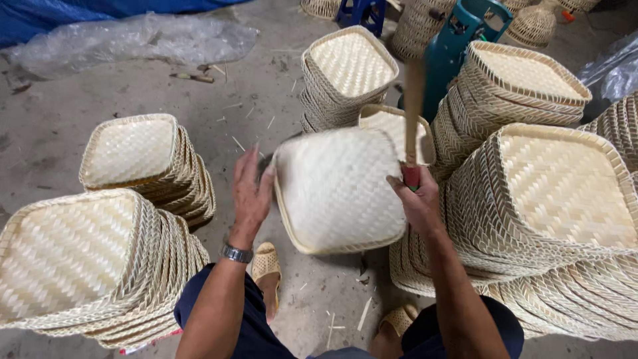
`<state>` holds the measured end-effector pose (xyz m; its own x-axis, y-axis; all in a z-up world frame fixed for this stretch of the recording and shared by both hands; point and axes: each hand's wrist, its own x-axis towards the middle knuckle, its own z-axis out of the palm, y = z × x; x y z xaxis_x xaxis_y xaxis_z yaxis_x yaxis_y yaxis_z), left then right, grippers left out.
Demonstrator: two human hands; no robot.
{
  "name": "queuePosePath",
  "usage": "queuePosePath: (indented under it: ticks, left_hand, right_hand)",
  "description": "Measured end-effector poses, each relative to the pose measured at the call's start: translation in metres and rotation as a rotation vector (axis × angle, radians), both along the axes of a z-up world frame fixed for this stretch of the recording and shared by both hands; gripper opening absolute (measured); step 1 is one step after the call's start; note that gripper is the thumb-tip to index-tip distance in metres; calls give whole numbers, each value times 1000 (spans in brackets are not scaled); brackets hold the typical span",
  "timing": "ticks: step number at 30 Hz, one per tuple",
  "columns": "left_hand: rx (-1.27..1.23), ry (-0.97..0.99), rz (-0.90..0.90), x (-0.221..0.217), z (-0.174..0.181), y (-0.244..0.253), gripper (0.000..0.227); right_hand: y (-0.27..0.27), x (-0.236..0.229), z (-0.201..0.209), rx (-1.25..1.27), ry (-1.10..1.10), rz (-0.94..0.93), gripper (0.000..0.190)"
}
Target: The person brushes dust or debris off woven bamboo baskets using a small hand broom, handling them individually from various stacks.
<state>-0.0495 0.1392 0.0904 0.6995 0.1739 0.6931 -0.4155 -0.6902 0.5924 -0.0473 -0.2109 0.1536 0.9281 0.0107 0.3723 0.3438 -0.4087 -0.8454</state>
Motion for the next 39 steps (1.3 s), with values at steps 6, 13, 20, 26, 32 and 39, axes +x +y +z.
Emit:
queuePosePath:
  ticks: [6,13,20,26,32,39]
  left_hand:
    - [15,430,-475,-7,20,-19,40]
    - [-309,657,-378,5,-12,-20,36]
    - [-899,348,-329,29,-40,-19,44]
    - [-690,230,-234,24,-41,0,43]
    - [-919,325,-148,16,-9,-9,46]
    - [-946,30,-170,22,-31,-7,42]
  right_hand:
    - [1,-10,-2,-278,118,116,27]
    - [13,-18,12,-631,-453,-62,60]
    - [51,-48,-20,-856,136,433,43]
    - [21,-28,18,-1118,6,248,48]
    - [8,-14,-11,-1254,292,237,28]
    - [56,-68,21,-273,619,417,50]
